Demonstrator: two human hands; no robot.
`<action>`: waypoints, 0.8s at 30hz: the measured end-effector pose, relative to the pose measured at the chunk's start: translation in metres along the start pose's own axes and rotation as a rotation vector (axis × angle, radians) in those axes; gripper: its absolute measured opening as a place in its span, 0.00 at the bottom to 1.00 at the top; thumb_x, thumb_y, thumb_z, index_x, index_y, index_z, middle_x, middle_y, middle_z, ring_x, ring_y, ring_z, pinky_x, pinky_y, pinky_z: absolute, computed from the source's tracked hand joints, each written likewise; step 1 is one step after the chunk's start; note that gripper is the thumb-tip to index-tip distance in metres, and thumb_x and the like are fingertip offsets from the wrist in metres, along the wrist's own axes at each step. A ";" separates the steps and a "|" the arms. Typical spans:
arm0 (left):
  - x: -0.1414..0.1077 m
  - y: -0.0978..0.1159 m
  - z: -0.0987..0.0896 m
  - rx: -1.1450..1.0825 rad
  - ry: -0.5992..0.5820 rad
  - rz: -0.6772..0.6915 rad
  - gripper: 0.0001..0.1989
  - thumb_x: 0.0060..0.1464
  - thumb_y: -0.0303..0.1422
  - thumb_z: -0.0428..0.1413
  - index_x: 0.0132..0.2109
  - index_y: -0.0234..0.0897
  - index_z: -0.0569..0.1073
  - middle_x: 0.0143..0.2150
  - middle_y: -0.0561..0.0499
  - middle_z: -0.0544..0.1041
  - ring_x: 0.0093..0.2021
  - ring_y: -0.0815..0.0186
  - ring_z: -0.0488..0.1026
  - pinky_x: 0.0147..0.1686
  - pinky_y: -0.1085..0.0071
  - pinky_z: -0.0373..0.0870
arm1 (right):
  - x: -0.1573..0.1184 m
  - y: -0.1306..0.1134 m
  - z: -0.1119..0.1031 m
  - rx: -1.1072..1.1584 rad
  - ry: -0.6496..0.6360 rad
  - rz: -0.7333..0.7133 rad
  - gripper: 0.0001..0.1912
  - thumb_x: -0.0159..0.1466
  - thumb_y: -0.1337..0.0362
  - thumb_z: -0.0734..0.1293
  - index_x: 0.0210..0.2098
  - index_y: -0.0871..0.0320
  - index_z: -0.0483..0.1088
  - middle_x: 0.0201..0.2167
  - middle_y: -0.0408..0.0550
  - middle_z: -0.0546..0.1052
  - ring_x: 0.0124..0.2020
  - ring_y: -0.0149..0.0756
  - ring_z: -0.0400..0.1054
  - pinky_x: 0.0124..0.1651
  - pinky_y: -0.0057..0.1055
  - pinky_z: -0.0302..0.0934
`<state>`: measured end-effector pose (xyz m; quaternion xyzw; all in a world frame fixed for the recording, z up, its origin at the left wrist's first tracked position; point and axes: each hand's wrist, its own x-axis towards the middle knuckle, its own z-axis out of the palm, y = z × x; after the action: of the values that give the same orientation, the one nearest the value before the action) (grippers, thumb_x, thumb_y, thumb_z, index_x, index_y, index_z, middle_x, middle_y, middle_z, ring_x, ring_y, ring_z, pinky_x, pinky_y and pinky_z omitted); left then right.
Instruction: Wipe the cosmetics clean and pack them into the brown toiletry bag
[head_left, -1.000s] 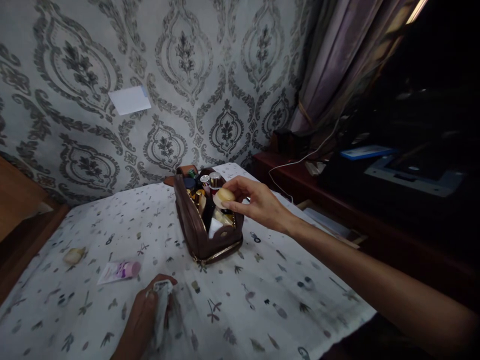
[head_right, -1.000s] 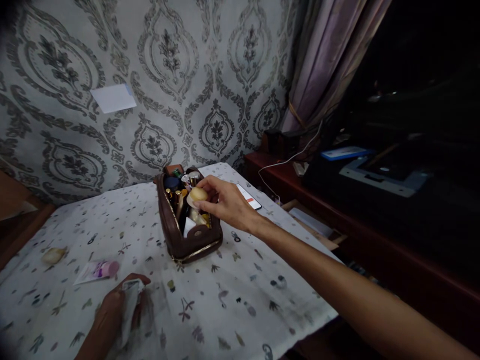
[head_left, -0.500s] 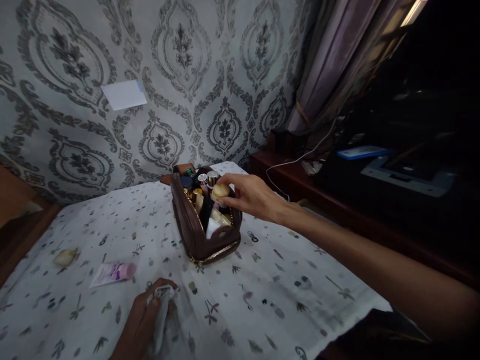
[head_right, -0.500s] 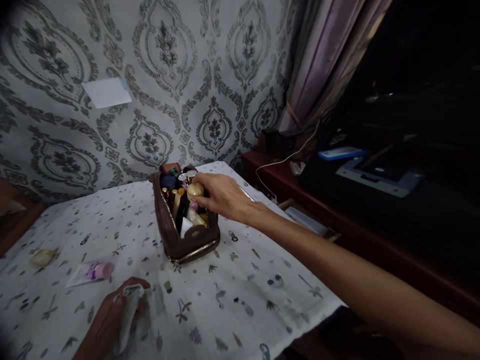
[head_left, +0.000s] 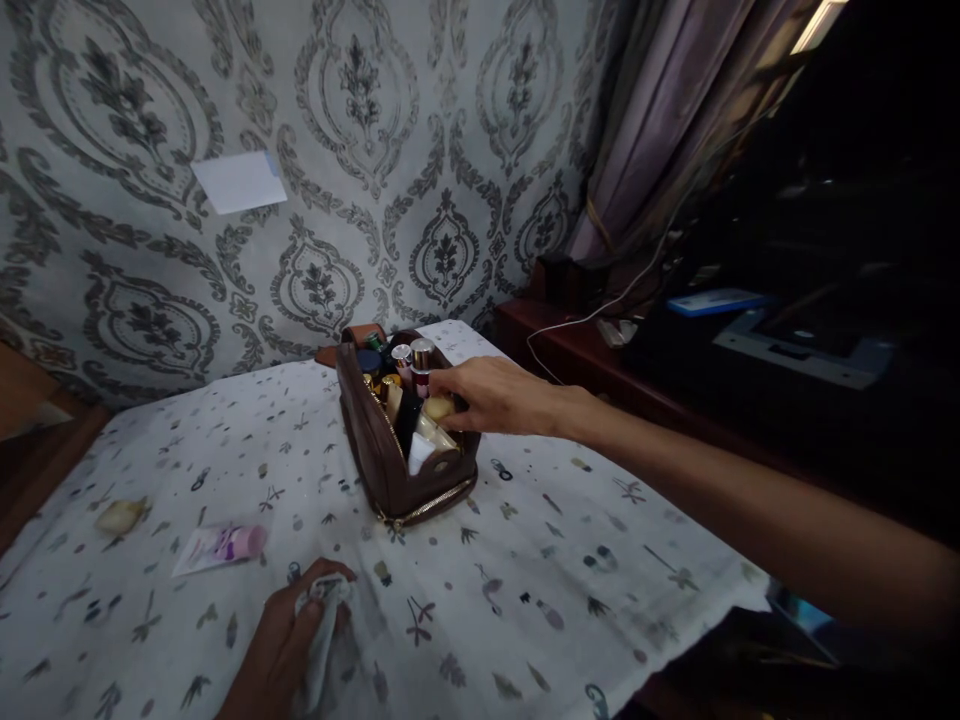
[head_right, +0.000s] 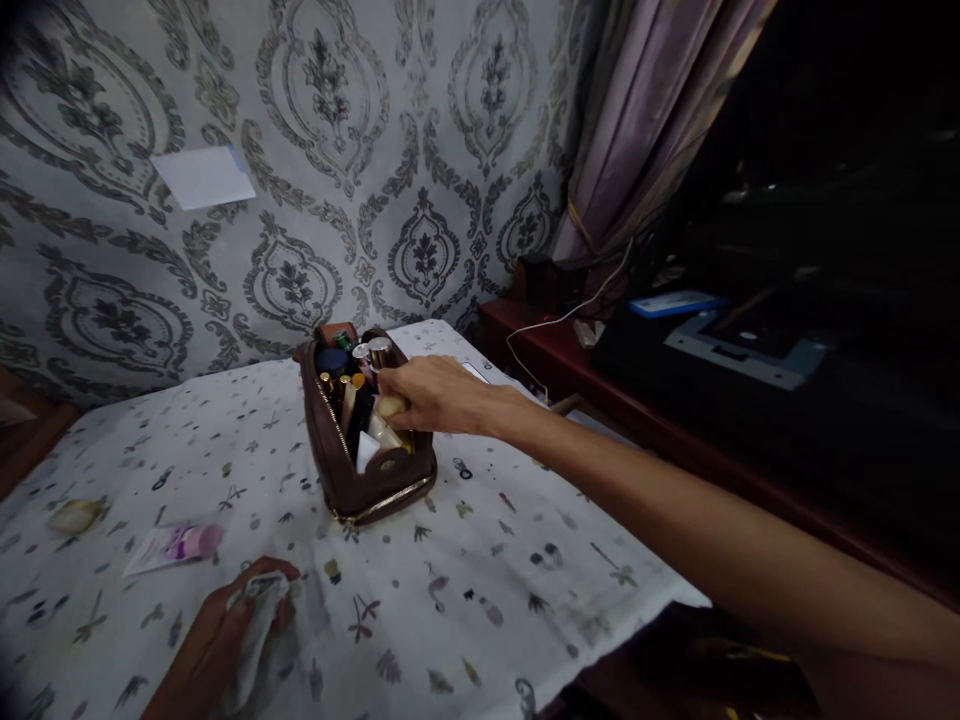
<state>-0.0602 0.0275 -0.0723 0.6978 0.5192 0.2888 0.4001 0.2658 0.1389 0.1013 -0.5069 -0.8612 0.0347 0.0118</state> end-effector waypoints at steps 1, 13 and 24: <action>0.000 -0.002 -0.001 -0.023 -0.033 0.001 0.27 0.62 0.54 0.44 0.47 0.40 0.78 0.27 0.51 0.76 0.25 0.62 0.71 0.27 0.71 0.70 | -0.001 0.000 0.001 -0.014 0.003 0.002 0.10 0.63 0.58 0.68 0.43 0.55 0.71 0.33 0.46 0.78 0.33 0.37 0.69 0.30 0.30 0.44; 0.001 0.004 -0.001 -0.078 -0.124 -0.003 0.27 0.64 0.53 0.42 0.50 0.40 0.75 0.28 0.52 0.76 0.29 0.62 0.72 0.32 0.71 0.66 | -0.008 0.003 0.005 -0.048 -0.005 -0.078 0.09 0.64 0.58 0.65 0.41 0.55 0.70 0.32 0.47 0.77 0.30 0.36 0.68 0.29 0.30 0.41; 0.001 0.001 0.001 -0.089 -0.120 -0.053 0.28 0.63 0.55 0.43 0.50 0.40 0.75 0.28 0.51 0.77 0.27 0.62 0.71 0.28 0.71 0.67 | -0.011 0.009 0.007 0.084 0.000 -0.121 0.05 0.61 0.66 0.69 0.38 0.57 0.71 0.36 0.46 0.78 0.36 0.35 0.69 0.34 0.27 0.50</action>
<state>-0.0588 0.0286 -0.0720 0.6815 0.4991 0.2587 0.4685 0.2781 0.1335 0.0934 -0.4528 -0.8882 0.0700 0.0352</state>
